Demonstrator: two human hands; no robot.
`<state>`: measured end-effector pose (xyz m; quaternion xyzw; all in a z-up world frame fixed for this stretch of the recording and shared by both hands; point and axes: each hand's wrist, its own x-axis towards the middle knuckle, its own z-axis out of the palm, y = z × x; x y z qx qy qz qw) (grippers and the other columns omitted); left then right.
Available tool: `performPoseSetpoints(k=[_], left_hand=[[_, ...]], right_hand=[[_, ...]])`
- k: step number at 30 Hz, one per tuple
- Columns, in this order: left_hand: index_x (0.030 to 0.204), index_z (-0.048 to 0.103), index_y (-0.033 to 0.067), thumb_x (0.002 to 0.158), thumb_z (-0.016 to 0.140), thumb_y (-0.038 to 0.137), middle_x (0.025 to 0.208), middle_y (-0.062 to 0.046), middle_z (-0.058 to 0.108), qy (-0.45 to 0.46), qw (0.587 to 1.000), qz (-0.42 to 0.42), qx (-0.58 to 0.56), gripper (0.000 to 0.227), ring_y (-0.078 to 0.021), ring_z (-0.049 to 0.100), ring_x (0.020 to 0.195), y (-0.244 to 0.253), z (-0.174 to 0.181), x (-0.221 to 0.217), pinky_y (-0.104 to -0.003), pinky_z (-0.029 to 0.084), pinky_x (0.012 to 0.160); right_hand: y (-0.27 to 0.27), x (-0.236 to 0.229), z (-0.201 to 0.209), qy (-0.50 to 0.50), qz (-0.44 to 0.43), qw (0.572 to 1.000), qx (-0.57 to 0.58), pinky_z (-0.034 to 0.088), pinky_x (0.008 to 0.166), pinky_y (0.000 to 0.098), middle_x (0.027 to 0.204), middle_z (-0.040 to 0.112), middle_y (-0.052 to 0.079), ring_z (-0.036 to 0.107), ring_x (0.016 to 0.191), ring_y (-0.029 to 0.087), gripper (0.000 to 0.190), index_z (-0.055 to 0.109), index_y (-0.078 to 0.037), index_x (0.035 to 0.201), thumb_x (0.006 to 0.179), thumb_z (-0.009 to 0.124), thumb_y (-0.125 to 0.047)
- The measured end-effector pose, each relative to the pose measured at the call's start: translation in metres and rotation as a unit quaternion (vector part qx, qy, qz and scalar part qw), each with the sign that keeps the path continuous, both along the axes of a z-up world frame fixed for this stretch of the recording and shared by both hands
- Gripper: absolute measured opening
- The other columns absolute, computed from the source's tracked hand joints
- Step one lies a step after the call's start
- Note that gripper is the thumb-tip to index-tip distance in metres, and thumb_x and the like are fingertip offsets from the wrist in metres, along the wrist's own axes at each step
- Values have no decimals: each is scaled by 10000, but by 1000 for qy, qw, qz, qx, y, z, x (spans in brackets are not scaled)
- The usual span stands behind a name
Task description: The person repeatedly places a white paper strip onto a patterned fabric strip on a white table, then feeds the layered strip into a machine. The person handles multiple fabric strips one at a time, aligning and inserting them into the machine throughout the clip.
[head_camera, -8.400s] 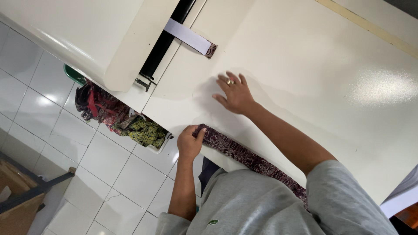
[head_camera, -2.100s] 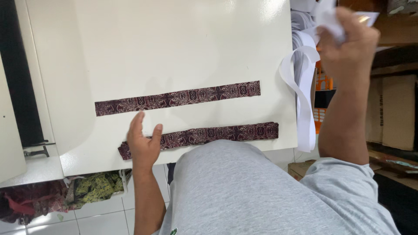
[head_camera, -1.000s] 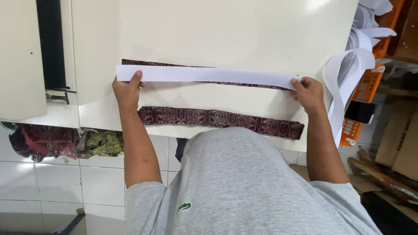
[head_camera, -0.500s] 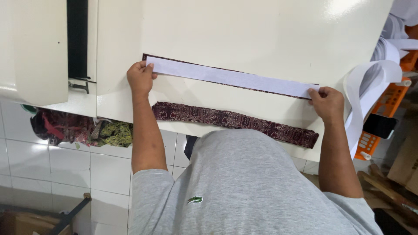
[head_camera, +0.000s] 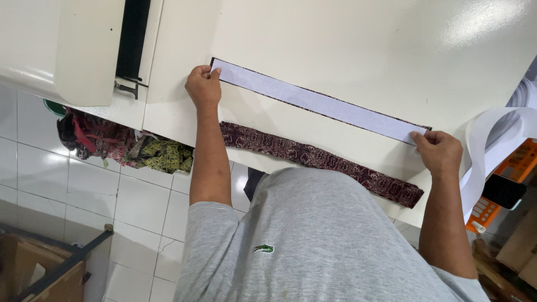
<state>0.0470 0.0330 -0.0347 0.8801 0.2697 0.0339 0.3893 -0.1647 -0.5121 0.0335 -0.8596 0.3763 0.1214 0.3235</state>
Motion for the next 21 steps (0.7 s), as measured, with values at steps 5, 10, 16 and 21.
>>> performPoseSetpoints(k=[5,10,16,21], left_hand=[[941,726,9,818,856,168,752,-56,746,-13,1000,-3,0,240,-150,684,638,0,-4,0,-305,564,633],[954,699,27,810,870,161,835,-65,711,-25,999,-12,32,261,-191,693,728,1,-10,-1,-323,574,680],[1065,704,211,936,722,200,1172,0,624,-22,966,-79,244,131,-235,670,991,-20,-19,-15,-407,534,792],[1272,639,208,957,624,392,1300,-47,546,63,935,-149,316,365,-345,549,1169,-63,-4,-33,-514,407,896]], right_hand=[[-2,0,-5,-19,-11,1000,12,553,682,270,865,740,102,728,746,148,371,734,45,1029,919,853,-289],[-4,-1,-8,-18,-17,1000,10,556,690,264,846,739,114,723,744,150,365,740,46,1011,920,859,-287],[-2,-4,-9,-48,-13,999,13,558,677,273,868,737,108,719,738,150,369,733,52,1009,921,866,-281],[-3,-1,-9,-5,-28,1000,2,563,671,280,843,739,115,716,724,152,353,742,35,1000,912,860,-286]])
